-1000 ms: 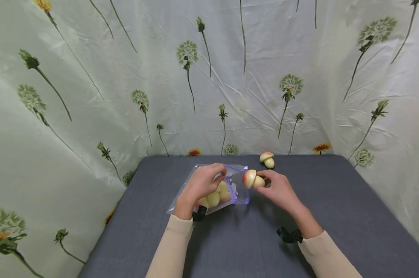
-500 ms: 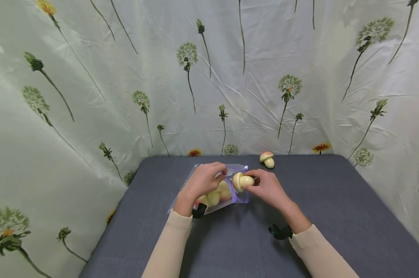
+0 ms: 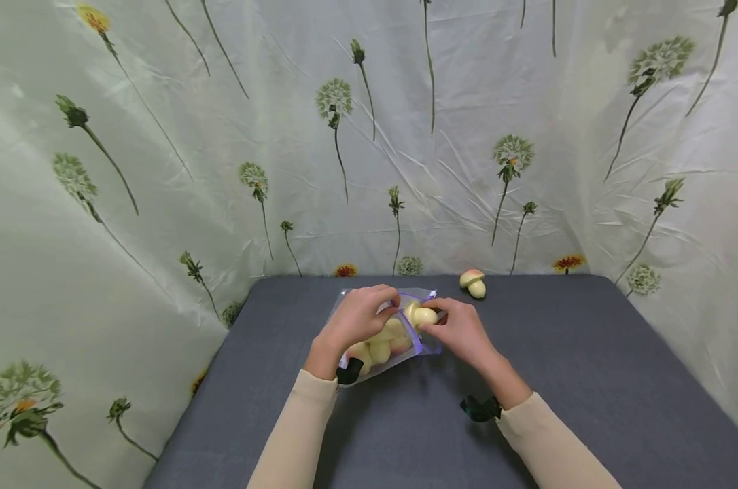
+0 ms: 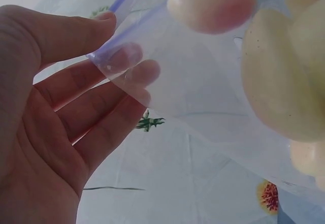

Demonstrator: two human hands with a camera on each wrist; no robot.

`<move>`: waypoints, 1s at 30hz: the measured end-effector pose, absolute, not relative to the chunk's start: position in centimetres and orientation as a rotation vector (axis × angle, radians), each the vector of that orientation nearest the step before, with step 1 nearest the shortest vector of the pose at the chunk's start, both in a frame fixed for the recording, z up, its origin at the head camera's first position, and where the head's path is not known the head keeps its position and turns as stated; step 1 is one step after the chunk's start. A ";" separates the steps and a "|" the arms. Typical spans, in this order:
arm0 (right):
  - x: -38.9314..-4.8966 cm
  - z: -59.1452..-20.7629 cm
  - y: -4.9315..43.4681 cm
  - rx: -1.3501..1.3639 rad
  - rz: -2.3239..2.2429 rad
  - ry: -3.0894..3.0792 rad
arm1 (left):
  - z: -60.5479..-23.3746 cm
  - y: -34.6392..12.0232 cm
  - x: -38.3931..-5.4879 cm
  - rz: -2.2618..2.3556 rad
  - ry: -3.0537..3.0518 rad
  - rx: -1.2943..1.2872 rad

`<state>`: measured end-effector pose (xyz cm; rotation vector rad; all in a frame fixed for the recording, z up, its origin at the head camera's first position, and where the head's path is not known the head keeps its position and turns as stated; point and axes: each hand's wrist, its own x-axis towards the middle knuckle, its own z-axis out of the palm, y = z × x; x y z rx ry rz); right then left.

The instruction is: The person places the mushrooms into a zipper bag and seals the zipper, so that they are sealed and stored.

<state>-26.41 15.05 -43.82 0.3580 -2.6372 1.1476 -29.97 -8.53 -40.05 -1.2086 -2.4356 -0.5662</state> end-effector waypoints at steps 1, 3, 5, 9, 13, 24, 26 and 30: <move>-26.4 -43.9 14.9 0.359 1.151 -2.641 | -40.0 -8.6 -30.0 -0.575 -2.432 -1.212; -26.5 -44.0 14.8 0.365 1.150 -2.651 | -40.0 -8.6 -29.9 -0.592 -2.423 -1.215; -26.6 -44.1 14.6 0.375 1.144 -2.667 | -40.0 -8.6 -29.9 -0.597 -2.421 -1.212; -26.6 -44.4 14.6 0.403 1.133 -2.717 | -40.0 -8.7 -29.9 -0.588 -2.426 -1.190; -26.6 -44.4 14.5 0.440 1.130 -2.742 | -40.0 -8.7 -29.8 -0.577 -2.431 -1.174; -27.3 -44.8 13.8 0.536 1.103 -2.744 | -40.0 -8.4 -29.5 -0.563 -2.413 -1.182; -27.3 -44.8 13.6 0.530 1.110 -2.747 | -40.1 -8.4 -29.5 -0.552 -2.401 -1.182; -27.5 -44.8 13.4 0.537 1.165 -2.758 | -40.0 -8.4 -29.5 -0.553 -2.405 -1.178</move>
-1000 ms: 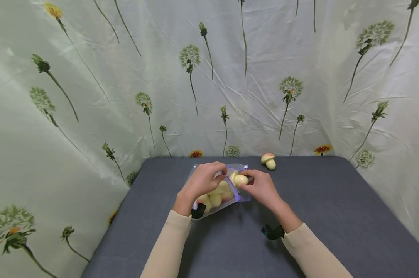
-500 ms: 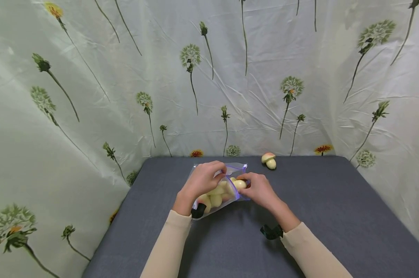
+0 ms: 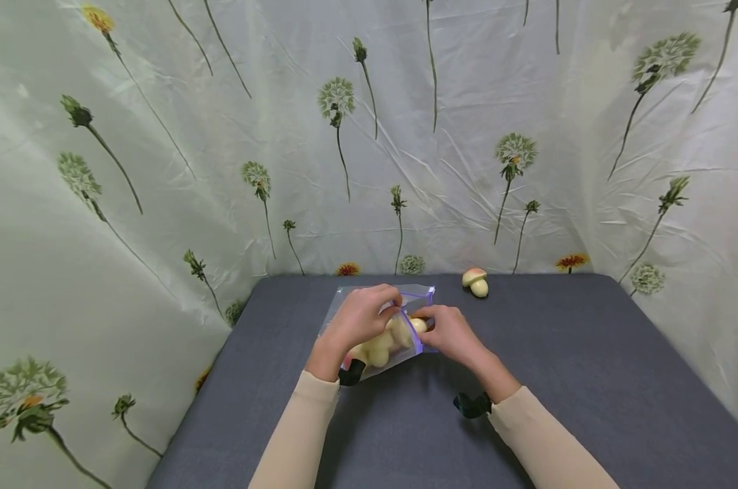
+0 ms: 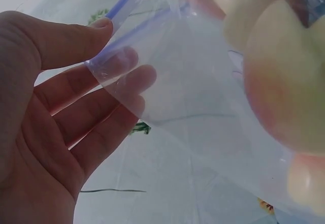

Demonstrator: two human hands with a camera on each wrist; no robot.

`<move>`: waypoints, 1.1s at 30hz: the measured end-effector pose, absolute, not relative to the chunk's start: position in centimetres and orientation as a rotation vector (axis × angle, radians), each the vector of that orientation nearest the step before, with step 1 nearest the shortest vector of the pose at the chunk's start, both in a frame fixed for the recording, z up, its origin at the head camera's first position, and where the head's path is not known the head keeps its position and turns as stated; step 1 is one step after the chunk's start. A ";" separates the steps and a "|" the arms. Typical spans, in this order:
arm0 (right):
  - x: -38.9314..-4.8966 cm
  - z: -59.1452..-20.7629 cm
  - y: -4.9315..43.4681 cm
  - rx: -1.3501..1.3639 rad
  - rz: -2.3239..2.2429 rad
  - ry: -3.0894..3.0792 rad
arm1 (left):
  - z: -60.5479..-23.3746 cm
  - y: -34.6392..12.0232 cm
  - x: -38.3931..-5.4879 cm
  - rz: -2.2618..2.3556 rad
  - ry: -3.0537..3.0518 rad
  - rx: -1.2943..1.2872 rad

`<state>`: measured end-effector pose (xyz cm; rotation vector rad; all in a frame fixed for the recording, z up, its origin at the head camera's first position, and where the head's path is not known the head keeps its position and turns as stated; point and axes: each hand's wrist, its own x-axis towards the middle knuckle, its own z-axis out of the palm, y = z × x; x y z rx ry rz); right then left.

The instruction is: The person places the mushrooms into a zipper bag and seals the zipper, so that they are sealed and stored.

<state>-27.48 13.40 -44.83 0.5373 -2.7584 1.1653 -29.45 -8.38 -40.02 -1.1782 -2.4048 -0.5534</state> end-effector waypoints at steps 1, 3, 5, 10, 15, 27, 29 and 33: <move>-27.5 -44.8 13.4 0.546 1.178 -2.760 | -40.0 -8.4 -29.5 -0.555 -2.407 -1.179; -27.7 -44.8 13.2 0.568 1.207 -2.761 | -40.0 -8.4 -29.4 -0.559 -2.416 -1.183; -27.8 -44.9 13.1 0.588 1.227 -2.764 | -40.0 -8.4 -29.4 -0.561 -2.421 -1.186; -28.0 -45.2 12.7 0.590 1.234 -2.782 | -39.9 -8.3 -29.3 -0.568 -2.421 -1.195; -28.2 -45.4 12.3 0.566 1.232 -2.788 | -39.9 -8.2 -29.2 -0.556 -2.415 -1.193; -29.1 -45.9 11.8 0.578 1.291 -2.770 | -39.7 -8.0 -28.9 -0.549 -2.398 -1.196; -29.3 -45.9 11.7 0.579 1.299 -2.760 | -39.7 -8.0 -28.9 -0.541 -2.390 -1.189; -29.6 -45.9 11.5 0.580 1.335 -2.757 | -39.9 -8.1 -29.0 -0.533 -2.378 -1.194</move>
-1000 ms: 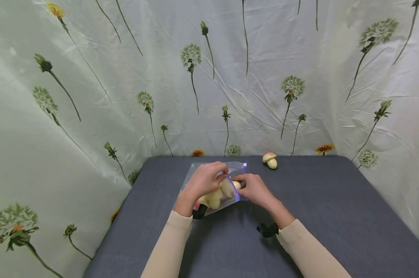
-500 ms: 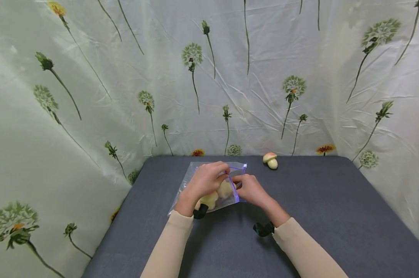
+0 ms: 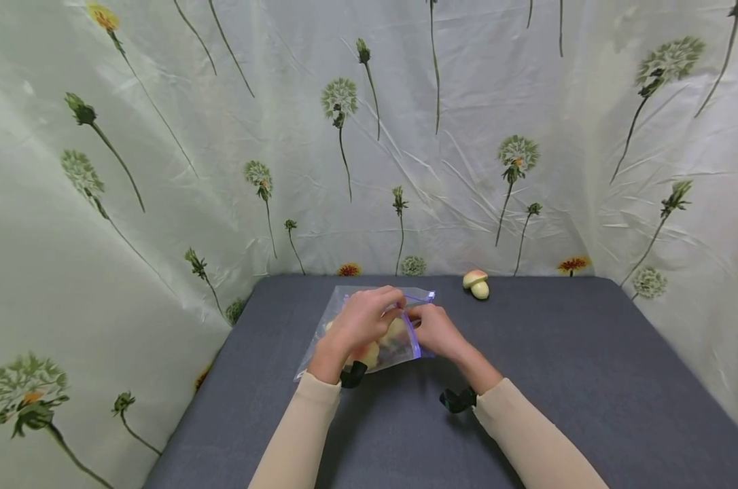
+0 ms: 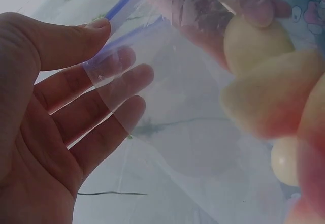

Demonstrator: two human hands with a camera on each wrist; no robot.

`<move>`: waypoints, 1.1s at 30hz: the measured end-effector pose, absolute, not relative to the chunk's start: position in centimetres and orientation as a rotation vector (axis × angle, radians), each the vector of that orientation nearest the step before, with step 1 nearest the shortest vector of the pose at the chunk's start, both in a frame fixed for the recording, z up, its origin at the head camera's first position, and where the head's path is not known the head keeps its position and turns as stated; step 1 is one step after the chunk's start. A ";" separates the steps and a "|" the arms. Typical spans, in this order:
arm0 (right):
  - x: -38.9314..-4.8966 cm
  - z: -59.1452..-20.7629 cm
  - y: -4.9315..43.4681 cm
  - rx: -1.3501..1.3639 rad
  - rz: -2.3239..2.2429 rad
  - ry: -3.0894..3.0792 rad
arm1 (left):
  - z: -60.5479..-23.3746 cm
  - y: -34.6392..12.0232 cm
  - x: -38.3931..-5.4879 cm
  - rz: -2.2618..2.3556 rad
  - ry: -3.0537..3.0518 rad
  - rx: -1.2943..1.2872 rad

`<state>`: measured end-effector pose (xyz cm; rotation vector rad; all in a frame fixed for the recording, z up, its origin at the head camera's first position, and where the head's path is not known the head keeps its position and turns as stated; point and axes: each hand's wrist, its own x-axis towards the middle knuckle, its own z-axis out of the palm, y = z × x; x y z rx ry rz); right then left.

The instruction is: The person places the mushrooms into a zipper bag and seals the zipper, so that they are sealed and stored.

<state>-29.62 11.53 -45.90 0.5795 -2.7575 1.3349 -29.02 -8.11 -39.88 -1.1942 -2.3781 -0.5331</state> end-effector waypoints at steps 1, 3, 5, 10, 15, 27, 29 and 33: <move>-29.7 -45.9 11.5 0.580 1.349 -2.759 | -39.9 -8.2 -29.1 -0.540 -2.375 -1.197; -29.8 -46.0 11.4 0.594 1.393 -2.758 | -40.0 -8.3 -29.1 -0.559 -2.366 -1.201; -29.8 -46.0 11.3 0.604 1.435 -2.764 | -40.1 -8.5 -29.2 -0.591 -2.355 -1.197; -29.8 -46.3 11.2 0.624 1.541 -2.765 | -40.3 -9.0 -29.2 -0.642 -2.341 -1.172; -29.7 -46.4 11.0 0.641 1.673 -2.733 | -40.5 -9.5 -29.1 -0.675 -2.345 -1.152; -29.2 -45.9 11.0 0.681 1.447 -2.732 | -40.5 -10.1 -29.3 -0.666 -2.356 -1.127; -29.0 -45.8 11.0 0.670 1.451 -2.734 | -40.5 -10.1 -29.2 -0.636 -2.352 -1.130; -28.8 -45.7 11.3 0.659 1.455 -2.730 | -40.5 -10.1 -29.1 -0.574 -2.357 -1.136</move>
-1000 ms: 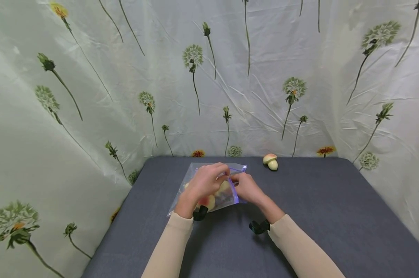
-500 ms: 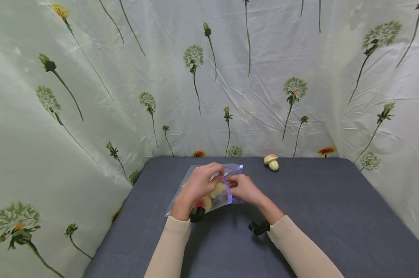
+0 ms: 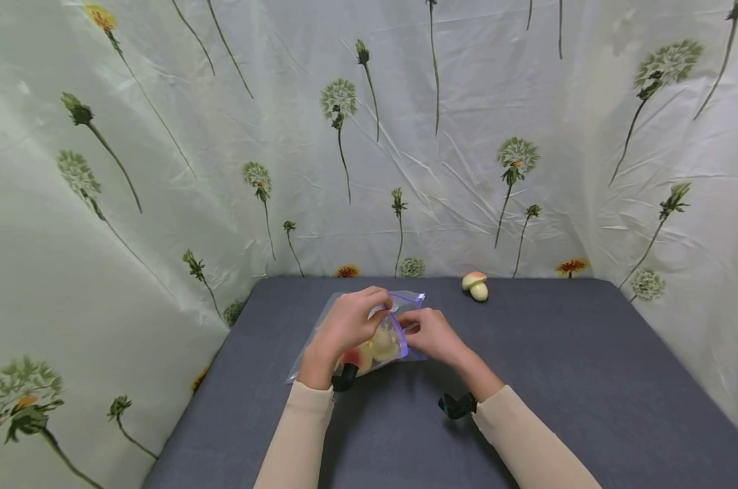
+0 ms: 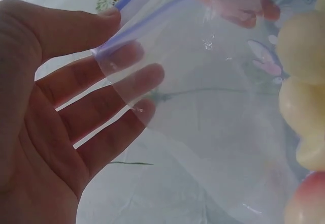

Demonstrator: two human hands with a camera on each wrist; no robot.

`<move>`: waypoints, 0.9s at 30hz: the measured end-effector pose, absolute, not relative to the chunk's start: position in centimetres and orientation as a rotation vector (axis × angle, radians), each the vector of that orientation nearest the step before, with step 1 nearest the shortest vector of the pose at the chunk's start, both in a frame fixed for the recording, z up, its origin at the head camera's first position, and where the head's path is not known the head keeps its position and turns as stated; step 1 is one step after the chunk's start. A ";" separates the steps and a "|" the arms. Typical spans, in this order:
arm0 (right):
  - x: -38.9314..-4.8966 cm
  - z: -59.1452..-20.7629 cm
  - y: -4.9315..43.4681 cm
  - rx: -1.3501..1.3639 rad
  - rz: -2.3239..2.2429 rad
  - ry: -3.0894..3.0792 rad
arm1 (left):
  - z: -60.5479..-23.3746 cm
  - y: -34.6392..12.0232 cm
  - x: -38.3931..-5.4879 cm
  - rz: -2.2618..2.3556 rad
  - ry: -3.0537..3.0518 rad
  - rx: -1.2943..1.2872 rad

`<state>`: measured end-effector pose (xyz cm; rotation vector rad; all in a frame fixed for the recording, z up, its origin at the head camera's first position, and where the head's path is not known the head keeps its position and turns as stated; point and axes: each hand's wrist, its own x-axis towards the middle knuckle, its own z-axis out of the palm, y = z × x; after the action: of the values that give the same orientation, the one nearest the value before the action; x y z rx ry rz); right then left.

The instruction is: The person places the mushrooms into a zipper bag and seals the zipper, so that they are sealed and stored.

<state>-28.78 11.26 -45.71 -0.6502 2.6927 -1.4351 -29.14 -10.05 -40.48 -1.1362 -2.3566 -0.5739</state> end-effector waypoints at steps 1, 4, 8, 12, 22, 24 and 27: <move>-28.7 -45.7 11.4 -0.650 -1.437 2.693 | -40.5 -10.0 -29.1 -0.565 -2.359 -1.135; -28.5 -45.6 11.7 -0.639 -1.445 2.694 | -40.4 -10.0 -29.2 -0.558 -2.366 -1.136; -28.2 -45.3 12.3 -0.611 -1.475 2.686 | -40.3 -10.0 -29.1 -0.547 -2.395 -1.127; -27.9 -44.8 13.0 -0.586 -1.504 2.675 | -40.2 -9.9 -29.1 -0.537 -2.413 -1.106; -27.8 -44.1 14.6 -0.510 -1.564 2.727 | -40.4 -9.8 -29.1 -0.543 -2.392 -1.082; -27.8 -44.0 14.9 -0.493 -1.562 2.750 | -40.5 -9.8 -29.1 -0.550 -2.396 -1.078; -27.9 -44.0 15.5 -0.468 -1.548 2.782 | -40.7 -9.6 -29.2 -0.564 -2.397 -1.077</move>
<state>-27.93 15.48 -43.99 -0.4685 2.7823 -1.5477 -29.21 -9.63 -40.70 -1.0773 -2.3967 -0.5644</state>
